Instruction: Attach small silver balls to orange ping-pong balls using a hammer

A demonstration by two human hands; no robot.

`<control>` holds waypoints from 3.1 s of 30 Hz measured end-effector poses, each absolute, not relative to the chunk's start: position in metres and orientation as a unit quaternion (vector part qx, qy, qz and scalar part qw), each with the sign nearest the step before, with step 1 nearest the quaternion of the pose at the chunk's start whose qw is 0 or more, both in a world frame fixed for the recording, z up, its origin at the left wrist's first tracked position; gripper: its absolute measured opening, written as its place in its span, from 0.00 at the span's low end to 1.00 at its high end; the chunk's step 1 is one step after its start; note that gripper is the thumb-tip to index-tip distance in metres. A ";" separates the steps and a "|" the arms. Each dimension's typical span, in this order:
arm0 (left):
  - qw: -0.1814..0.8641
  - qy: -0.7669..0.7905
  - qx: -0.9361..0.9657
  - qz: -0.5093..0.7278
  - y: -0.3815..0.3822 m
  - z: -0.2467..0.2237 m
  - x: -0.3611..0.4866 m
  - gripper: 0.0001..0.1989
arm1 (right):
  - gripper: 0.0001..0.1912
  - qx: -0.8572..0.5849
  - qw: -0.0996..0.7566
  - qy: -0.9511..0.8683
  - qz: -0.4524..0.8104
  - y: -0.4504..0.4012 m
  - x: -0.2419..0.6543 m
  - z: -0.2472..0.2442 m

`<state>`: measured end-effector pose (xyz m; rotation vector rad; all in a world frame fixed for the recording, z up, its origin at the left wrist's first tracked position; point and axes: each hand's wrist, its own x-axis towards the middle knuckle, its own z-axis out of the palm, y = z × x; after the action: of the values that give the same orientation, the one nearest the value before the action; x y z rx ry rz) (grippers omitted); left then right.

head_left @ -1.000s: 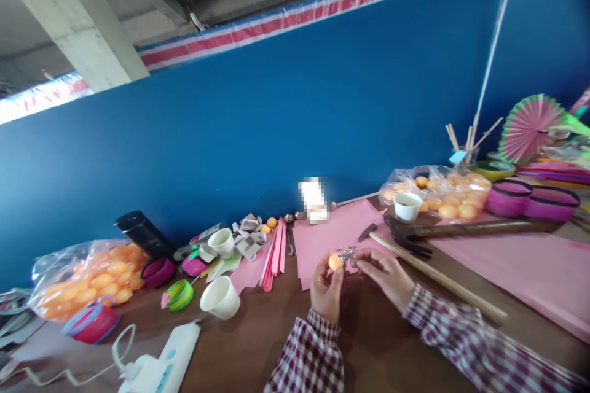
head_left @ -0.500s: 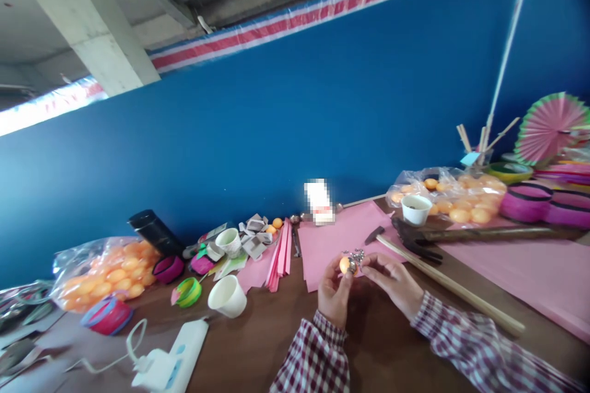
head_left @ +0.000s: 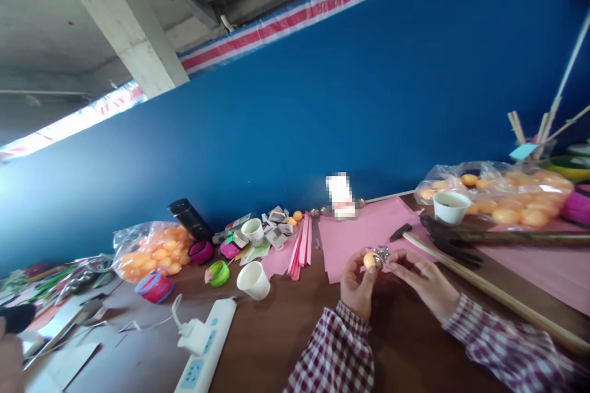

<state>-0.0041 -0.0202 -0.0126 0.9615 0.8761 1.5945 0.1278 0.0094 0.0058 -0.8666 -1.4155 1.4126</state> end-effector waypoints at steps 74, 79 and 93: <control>0.488 0.398 0.457 0.628 -0.023 -0.006 -0.004 0.19 | 0.11 -0.283 0.449 -0.577 0.620 0.008 0.130 0.012; 0.488 0.388 0.466 0.628 -0.024 -0.006 -0.004 0.19 | 0.11 -0.284 0.449 -0.578 0.620 0.009 0.131 0.011; 0.446 0.436 0.485 0.613 -0.022 -0.007 -0.004 0.19 | 0.11 -0.281 0.446 -0.591 0.610 0.011 0.132 0.008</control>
<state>-0.0039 -0.0221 -0.0073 1.2025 1.0794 1.5177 0.1320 0.0110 0.0079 -0.6950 -1.4649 1.5112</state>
